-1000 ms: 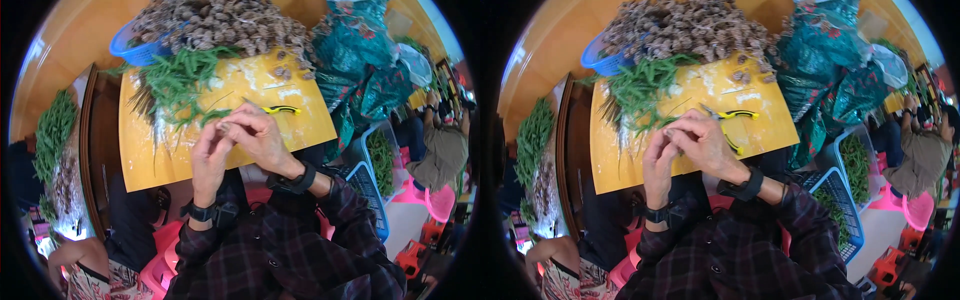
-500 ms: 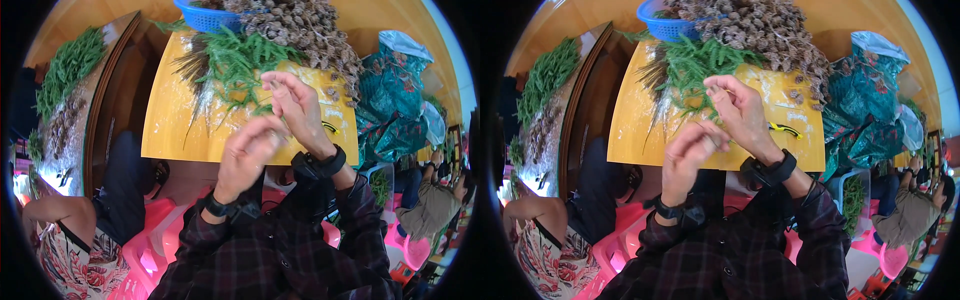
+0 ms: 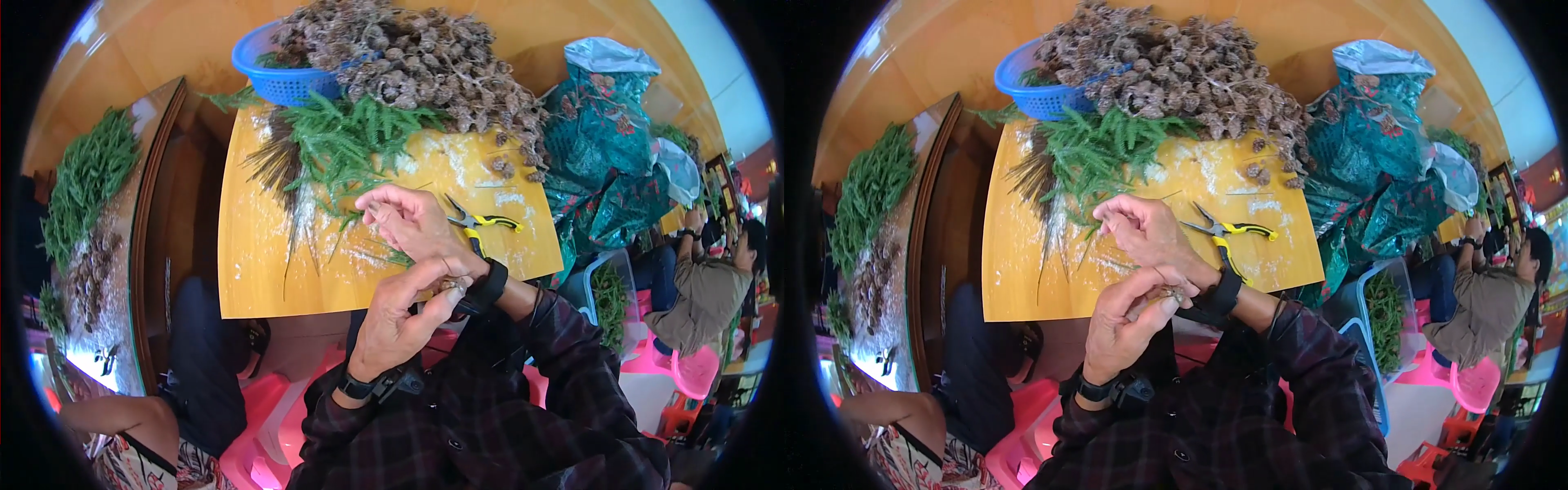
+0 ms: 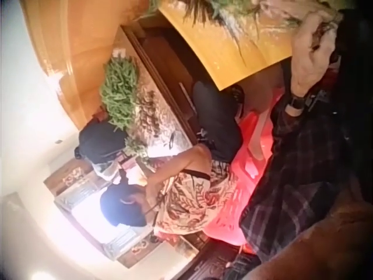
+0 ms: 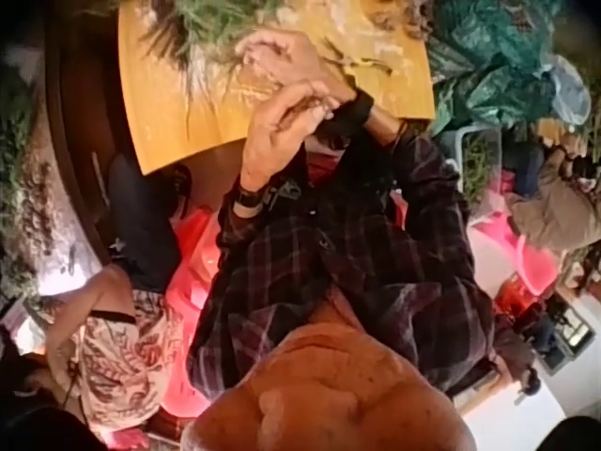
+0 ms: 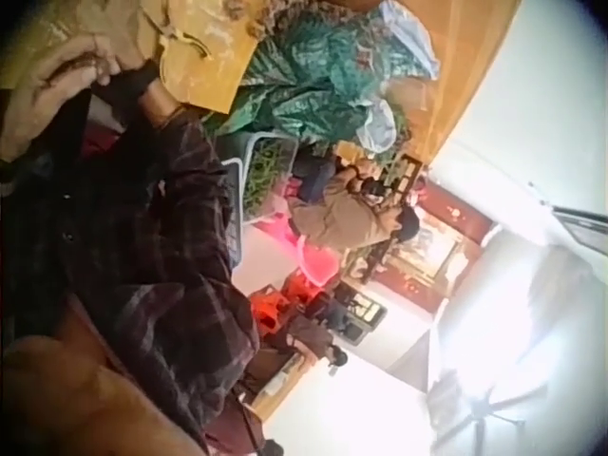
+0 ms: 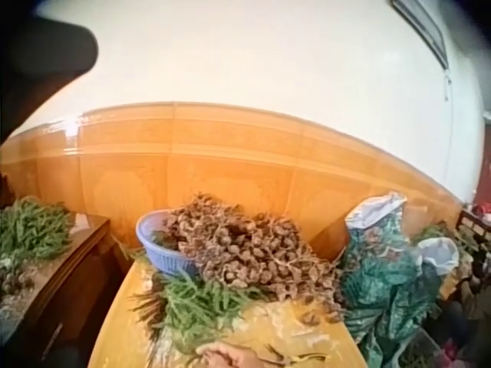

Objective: The person wraps wire around pinecones and greenery sprigs by hand, using pliers to twist and cut the wire. They repeat this process to secure the items together and form a small wreath.

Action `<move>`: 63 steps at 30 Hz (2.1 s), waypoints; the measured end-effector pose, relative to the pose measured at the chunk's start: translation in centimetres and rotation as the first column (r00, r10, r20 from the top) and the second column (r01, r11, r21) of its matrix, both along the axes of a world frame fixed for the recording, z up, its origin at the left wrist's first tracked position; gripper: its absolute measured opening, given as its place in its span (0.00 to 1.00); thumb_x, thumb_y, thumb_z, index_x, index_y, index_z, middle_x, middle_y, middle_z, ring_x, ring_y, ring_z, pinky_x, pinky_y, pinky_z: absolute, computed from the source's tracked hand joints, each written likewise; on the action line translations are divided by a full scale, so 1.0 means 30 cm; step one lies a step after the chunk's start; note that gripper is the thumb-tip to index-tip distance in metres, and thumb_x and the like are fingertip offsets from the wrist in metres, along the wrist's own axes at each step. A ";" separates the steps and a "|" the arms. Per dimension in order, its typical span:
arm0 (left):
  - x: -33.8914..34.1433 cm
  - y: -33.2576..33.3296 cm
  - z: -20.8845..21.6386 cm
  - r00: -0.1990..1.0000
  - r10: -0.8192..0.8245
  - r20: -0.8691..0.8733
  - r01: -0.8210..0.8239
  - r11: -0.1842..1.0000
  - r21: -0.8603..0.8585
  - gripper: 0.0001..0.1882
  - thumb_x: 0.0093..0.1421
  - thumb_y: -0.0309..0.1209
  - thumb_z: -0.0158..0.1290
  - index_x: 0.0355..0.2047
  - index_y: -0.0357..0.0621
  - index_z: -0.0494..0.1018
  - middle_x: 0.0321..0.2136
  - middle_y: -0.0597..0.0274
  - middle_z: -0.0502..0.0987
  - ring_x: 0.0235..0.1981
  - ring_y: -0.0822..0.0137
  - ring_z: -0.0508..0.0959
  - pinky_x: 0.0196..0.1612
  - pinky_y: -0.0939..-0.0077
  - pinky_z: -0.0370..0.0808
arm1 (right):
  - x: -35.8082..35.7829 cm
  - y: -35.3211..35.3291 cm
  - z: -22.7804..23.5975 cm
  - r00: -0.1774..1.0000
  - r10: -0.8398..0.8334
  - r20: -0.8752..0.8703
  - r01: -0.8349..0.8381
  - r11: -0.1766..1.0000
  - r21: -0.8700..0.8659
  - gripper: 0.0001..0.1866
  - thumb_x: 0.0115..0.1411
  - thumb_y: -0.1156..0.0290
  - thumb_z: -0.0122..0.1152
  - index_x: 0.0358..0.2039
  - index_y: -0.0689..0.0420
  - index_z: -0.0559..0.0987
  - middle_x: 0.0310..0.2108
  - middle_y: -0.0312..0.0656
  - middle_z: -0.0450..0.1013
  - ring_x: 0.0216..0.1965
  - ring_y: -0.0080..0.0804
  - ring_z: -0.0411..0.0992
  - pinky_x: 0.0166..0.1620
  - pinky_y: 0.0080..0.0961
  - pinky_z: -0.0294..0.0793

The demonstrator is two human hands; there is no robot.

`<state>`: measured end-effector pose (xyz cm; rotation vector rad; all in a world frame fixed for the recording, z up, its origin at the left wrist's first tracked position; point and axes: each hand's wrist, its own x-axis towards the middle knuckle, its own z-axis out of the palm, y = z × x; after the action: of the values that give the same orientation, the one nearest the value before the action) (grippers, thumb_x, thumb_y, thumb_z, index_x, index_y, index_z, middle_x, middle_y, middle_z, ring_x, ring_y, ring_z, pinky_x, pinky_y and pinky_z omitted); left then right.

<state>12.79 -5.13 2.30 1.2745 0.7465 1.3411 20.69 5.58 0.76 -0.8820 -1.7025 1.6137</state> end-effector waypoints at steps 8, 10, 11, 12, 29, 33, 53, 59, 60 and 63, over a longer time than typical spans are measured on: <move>0.015 0.025 -0.018 0.989 0.146 0.024 -0.144 0.985 -0.091 0.16 0.58 0.19 0.46 0.48 0.33 0.64 0.37 0.52 0.76 0.37 0.68 0.75 0.44 0.76 0.72 | 0.187 -0.032 0.026 0.973 -0.077 -0.219 0.031 0.978 -0.208 0.14 0.67 0.65 0.46 0.42 0.61 0.75 0.27 0.31 0.69 0.20 0.11 0.58 0.23 0.11 0.58; 0.016 0.045 -0.044 0.984 0.177 -0.010 -0.177 0.978 -0.109 0.18 0.58 0.20 0.46 0.50 0.34 0.63 0.37 0.52 0.76 0.37 0.68 0.75 0.44 0.75 0.71 | 0.236 -0.035 0.030 0.974 -0.067 -0.216 0.016 0.973 -0.229 0.13 0.67 0.66 0.47 0.42 0.61 0.76 0.29 0.33 0.69 0.23 0.14 0.62 0.27 0.14 0.62; 0.017 0.054 -0.056 0.971 0.236 -0.042 -0.239 0.963 -0.127 0.20 0.58 0.20 0.47 0.51 0.35 0.62 0.35 0.54 0.75 0.35 0.70 0.75 0.41 0.77 0.71 | 0.251 -0.038 0.029 0.974 -0.062 -0.217 0.008 0.971 -0.239 0.13 0.66 0.67 0.47 0.42 0.61 0.77 0.29 0.33 0.70 0.25 0.15 0.64 0.30 0.15 0.65; 0.019 0.062 -0.067 0.953 0.294 -0.075 -0.302 0.943 -0.143 0.22 0.58 0.20 0.49 0.53 0.36 0.60 0.33 0.57 0.75 0.33 0.71 0.74 0.39 0.79 0.71 | 0.254 -0.049 0.022 0.972 -0.069 -0.226 0.012 0.969 -0.246 0.13 0.66 0.67 0.47 0.42 0.61 0.77 0.29 0.33 0.70 0.25 0.15 0.64 0.30 0.15 0.65; 0.003 0.059 -0.081 0.723 0.539 -0.432 -0.562 0.823 0.086 0.16 0.59 0.25 0.51 0.47 0.36 0.66 0.31 0.57 0.74 0.34 0.69 0.74 0.39 0.74 0.71 | 0.333 -0.105 -0.077 0.945 -0.188 -0.267 0.202 0.979 0.029 0.08 0.60 0.71 0.56 0.36 0.61 0.80 0.34 0.35 0.72 0.31 0.19 0.66 0.36 0.16 0.66; -0.081 0.093 -0.067 0.410 0.600 -0.687 -0.619 0.736 0.274 0.11 0.59 0.25 0.51 0.41 0.35 0.70 0.31 0.54 0.73 0.34 0.62 0.74 0.40 0.71 0.70 | 0.358 -0.090 -0.058 0.906 -0.359 -0.224 0.304 0.920 -0.246 0.09 0.62 0.69 0.55 0.36 0.59 0.80 0.34 0.33 0.73 0.25 0.14 0.63 0.29 0.12 0.63; -0.059 0.190 -0.148 0.717 0.653 -0.245 -0.667 0.745 0.033 0.14 0.55 0.23 0.55 0.43 0.39 0.73 0.29 0.69 0.71 0.31 0.79 0.68 0.33 0.84 0.65 | 0.371 -0.099 -0.088 0.946 -0.156 -0.285 0.077 0.960 -0.270 0.09 0.62 0.66 0.57 0.35 0.57 0.80 0.39 0.34 0.74 0.30 0.14 0.66 0.28 0.12 0.63; -0.044 0.192 -0.140 0.789 0.583 -0.191 -0.592 0.806 0.015 0.14 0.55 0.22 0.55 0.44 0.40 0.73 0.29 0.71 0.71 0.30 0.80 0.68 0.33 0.85 0.66 | 0.374 -0.098 -0.091 0.941 -0.088 -0.328 -0.052 0.916 -0.397 0.09 0.61 0.66 0.57 0.35 0.58 0.79 0.38 0.33 0.73 0.31 0.17 0.66 0.29 0.15 0.63; -0.039 0.191 -0.137 0.818 0.558 -0.139 -0.566 0.824 -0.024 0.14 0.55 0.22 0.55 0.44 0.40 0.73 0.29 0.71 0.71 0.30 0.81 0.68 0.34 0.85 0.66 | 0.376 -0.098 -0.092 0.941 -0.085 -0.328 -0.056 0.916 -0.397 0.09 0.61 0.66 0.57 0.35 0.58 0.79 0.38 0.33 0.73 0.31 0.17 0.66 0.29 0.15 0.63; -0.031 0.191 -0.137 0.864 0.489 -0.119 -0.500 0.860 -0.103 0.14 0.57 0.25 0.55 0.45 0.40 0.73 0.29 0.70 0.71 0.32 0.80 0.69 0.36 0.85 0.66 | 0.386 -0.099 -0.092 0.903 -0.147 -0.403 -0.065 0.881 -0.469 0.09 0.62 0.66 0.56 0.36 0.58 0.77 0.36 0.32 0.72 0.32 0.18 0.66 0.30 0.18 0.64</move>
<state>11.86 0.60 -1.82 1.0783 1.2693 1.6176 32.29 2.60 -1.99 -0.6988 -0.9892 2.0574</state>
